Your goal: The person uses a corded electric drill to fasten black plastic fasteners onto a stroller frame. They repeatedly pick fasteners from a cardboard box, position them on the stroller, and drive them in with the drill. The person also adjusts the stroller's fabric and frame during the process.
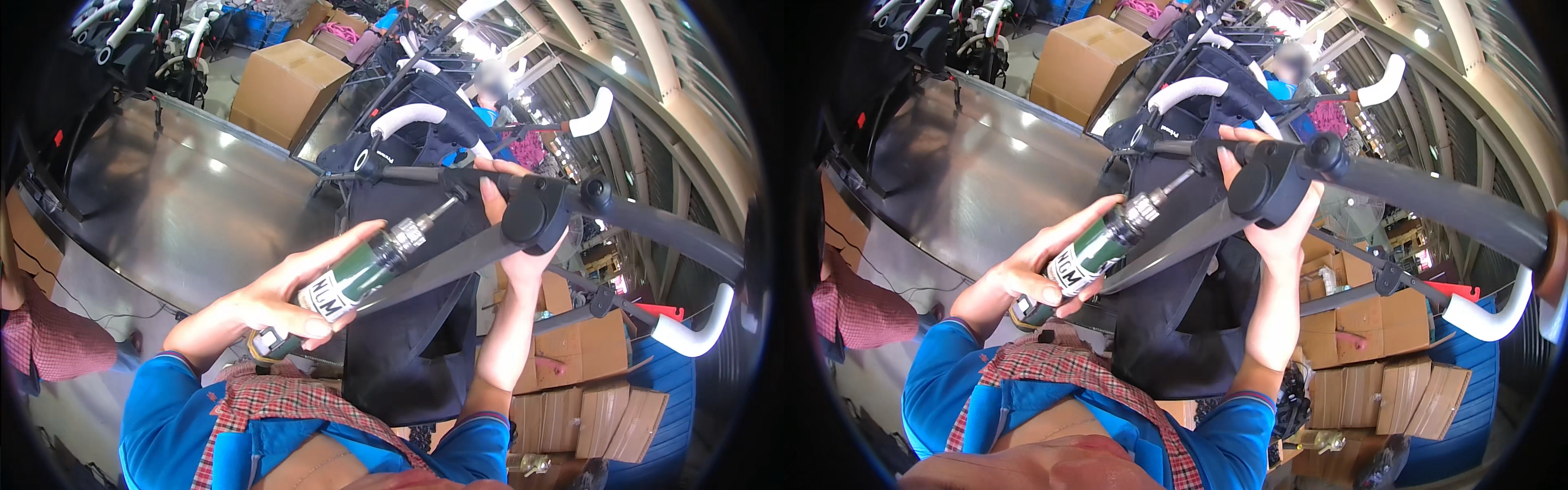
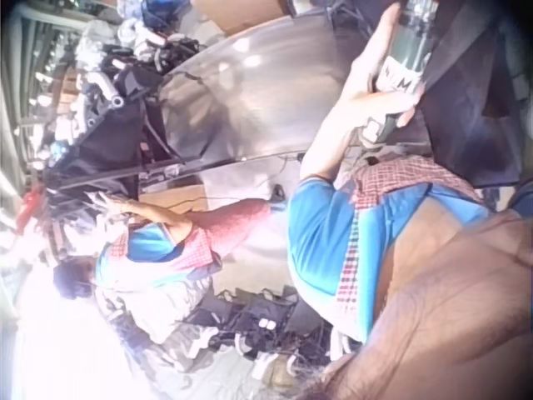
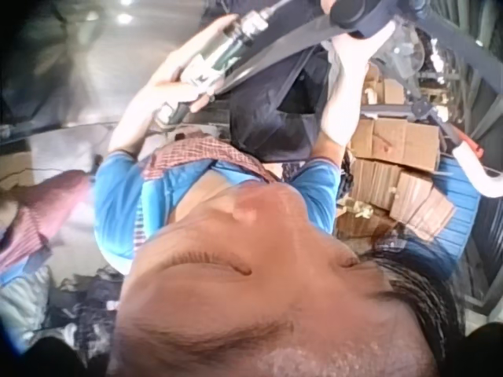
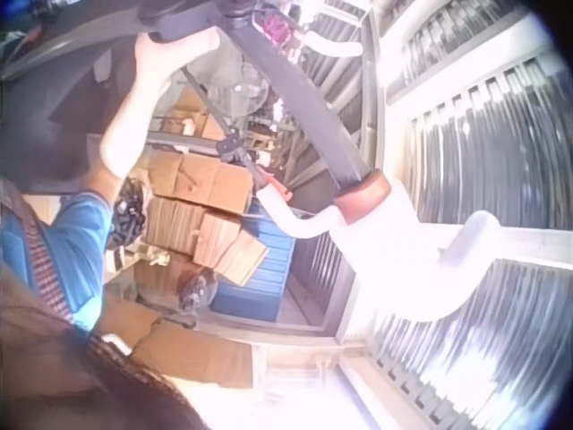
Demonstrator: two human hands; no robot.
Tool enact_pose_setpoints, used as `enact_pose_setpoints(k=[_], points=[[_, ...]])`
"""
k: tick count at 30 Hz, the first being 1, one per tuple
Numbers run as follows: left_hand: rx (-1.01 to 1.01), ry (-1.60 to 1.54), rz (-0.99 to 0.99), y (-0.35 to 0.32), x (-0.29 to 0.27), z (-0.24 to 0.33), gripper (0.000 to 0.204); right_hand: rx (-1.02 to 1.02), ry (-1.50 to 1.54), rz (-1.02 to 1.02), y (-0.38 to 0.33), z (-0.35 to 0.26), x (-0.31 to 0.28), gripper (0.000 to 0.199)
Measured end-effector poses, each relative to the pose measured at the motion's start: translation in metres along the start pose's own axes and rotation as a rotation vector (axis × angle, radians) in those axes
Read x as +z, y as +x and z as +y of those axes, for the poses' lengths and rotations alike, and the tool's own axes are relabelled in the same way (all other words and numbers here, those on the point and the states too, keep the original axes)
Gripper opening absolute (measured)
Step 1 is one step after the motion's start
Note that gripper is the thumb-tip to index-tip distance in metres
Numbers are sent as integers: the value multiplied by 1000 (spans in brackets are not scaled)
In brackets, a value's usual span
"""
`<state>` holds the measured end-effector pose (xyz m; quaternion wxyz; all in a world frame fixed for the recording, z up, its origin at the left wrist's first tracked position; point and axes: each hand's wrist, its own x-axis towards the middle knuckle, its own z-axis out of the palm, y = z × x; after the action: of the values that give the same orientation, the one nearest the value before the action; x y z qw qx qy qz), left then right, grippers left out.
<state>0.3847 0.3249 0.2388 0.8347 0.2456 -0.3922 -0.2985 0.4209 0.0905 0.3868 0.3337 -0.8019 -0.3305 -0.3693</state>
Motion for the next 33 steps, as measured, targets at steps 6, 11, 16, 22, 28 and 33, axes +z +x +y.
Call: enact_pose_setpoints(k=[6,11,16,22,28,33], points=[[-13,-171,-11,13,4,-3,116,-46,103,-220,1,8,-12,31],[-62,-262,-42,17,5,-8,114,-12,201,-173,-3,9,-10,31],[-98,-394,12,14,20,-5,113,0,136,-130,-8,9,-8,34],[-101,-489,-41,17,26,-5,105,-12,51,-88,-12,13,-1,33],[-81,-629,-99,21,34,-18,90,-67,42,-105,-12,13,-5,32],[-12,-664,-140,24,27,-37,87,-99,-76,-199,-10,7,-20,40]])
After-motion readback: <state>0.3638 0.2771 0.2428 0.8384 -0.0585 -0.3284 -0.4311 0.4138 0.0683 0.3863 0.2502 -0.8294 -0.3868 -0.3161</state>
